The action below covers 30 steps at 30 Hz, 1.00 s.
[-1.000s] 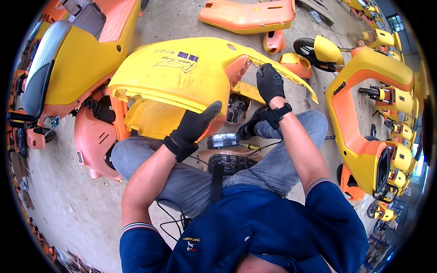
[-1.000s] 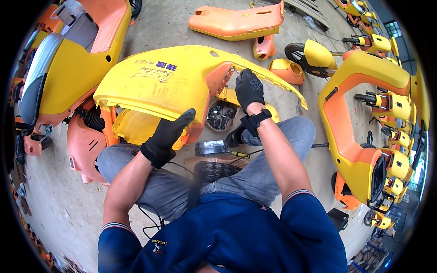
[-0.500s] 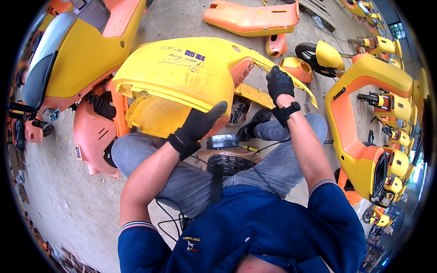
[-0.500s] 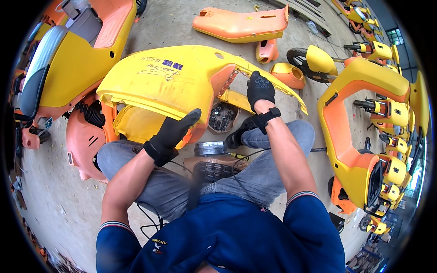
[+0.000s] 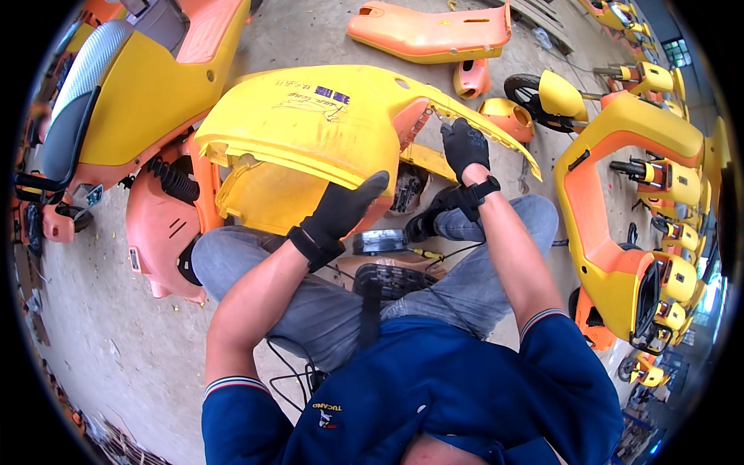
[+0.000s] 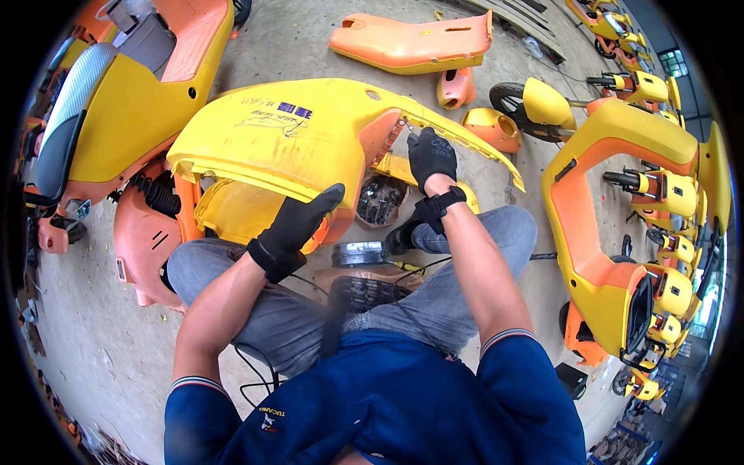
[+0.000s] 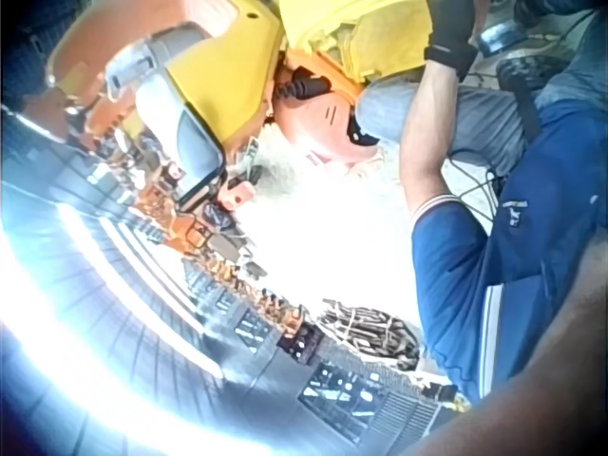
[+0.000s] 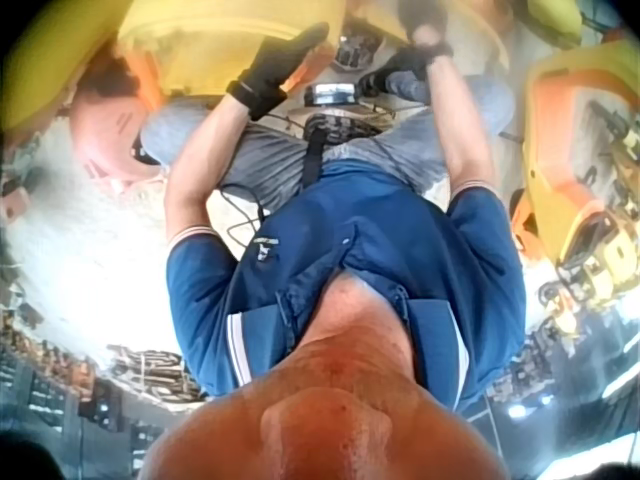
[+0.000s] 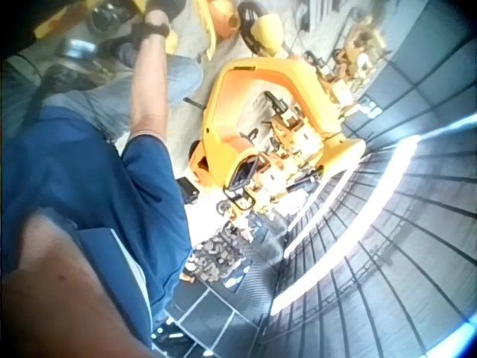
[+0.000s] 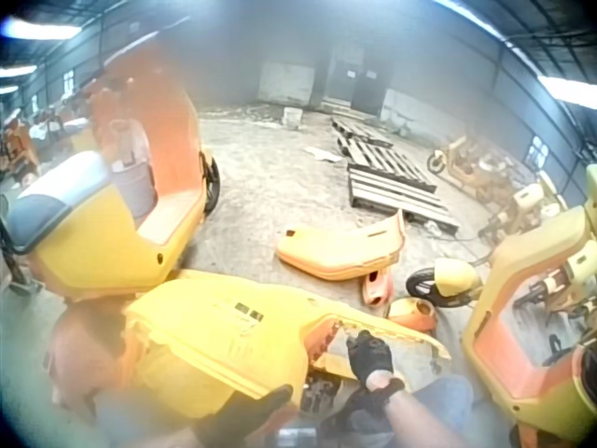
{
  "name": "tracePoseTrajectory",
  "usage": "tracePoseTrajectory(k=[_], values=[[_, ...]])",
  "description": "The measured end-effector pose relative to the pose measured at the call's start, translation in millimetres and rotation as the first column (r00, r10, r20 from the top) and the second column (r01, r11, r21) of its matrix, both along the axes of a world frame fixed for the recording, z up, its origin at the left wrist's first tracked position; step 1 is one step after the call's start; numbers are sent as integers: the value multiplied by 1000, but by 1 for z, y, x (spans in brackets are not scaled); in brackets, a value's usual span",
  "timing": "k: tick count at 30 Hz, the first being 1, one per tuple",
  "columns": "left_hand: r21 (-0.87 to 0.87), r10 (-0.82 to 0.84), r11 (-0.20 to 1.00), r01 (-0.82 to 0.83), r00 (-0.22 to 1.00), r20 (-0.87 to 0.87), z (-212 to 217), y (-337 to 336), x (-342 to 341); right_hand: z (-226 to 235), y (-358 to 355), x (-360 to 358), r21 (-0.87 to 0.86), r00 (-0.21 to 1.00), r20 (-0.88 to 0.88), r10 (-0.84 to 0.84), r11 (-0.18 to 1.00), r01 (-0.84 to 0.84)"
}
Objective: The person sits on the floor and assembles yellow and orange plastic body panels of a scooter. They use a screwdriver to tighten screws into the plastic components, aligning the parts and securing them together.
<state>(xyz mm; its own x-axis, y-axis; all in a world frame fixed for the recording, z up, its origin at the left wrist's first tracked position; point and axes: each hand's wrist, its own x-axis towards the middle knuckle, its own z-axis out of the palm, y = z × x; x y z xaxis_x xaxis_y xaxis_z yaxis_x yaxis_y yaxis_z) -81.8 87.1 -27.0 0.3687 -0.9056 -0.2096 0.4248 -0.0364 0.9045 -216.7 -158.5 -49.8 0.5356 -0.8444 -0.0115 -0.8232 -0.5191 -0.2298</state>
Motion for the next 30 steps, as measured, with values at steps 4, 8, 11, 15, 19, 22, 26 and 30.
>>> tracePoseTrajectory(k=[4, 8, 11, 15, 19, 22, 26, 30], values=[[-25, 17, 1000, -15, 997, 77, -6, -1, -2, 1, 0, -5, -101, 986, -45, 162, 981, -165], [-62, 18, 998, -12, 996, 92, -11, -3, -3, -4, -3, -10, -217, 959, -53, 279, 934, -284], [-50, -4, 999, 9, 994, 111, -10, -3, -2, -1, -2, -11, -247, 939, -125, 320, 907, -342], [-21, -29, 999, 32, 994, 109, -9, 0, 0, 12, -6, -7, -224, 967, -134, 219, 943, -244], [-41, -44, 998, 48, 995, 91, -14, -1, -1, 11, -18, -9, -212, 972, -150, 182, 954, -211], [-71, 28, 997, -19, 990, 137, -16, -3, -4, 9, -23, -10, -209, 972, -161, 171, 957, -203], [-64, 18, 998, -9, 990, 141, -21, -5, -5, 2, -22, -12, -179, 962, -211, 170, 961, -209], [-46, 26, 999, -21, 993, 113, -16, -4, -5, -10, -18, -8, -107, 955, -230, 186, 971, -215]])
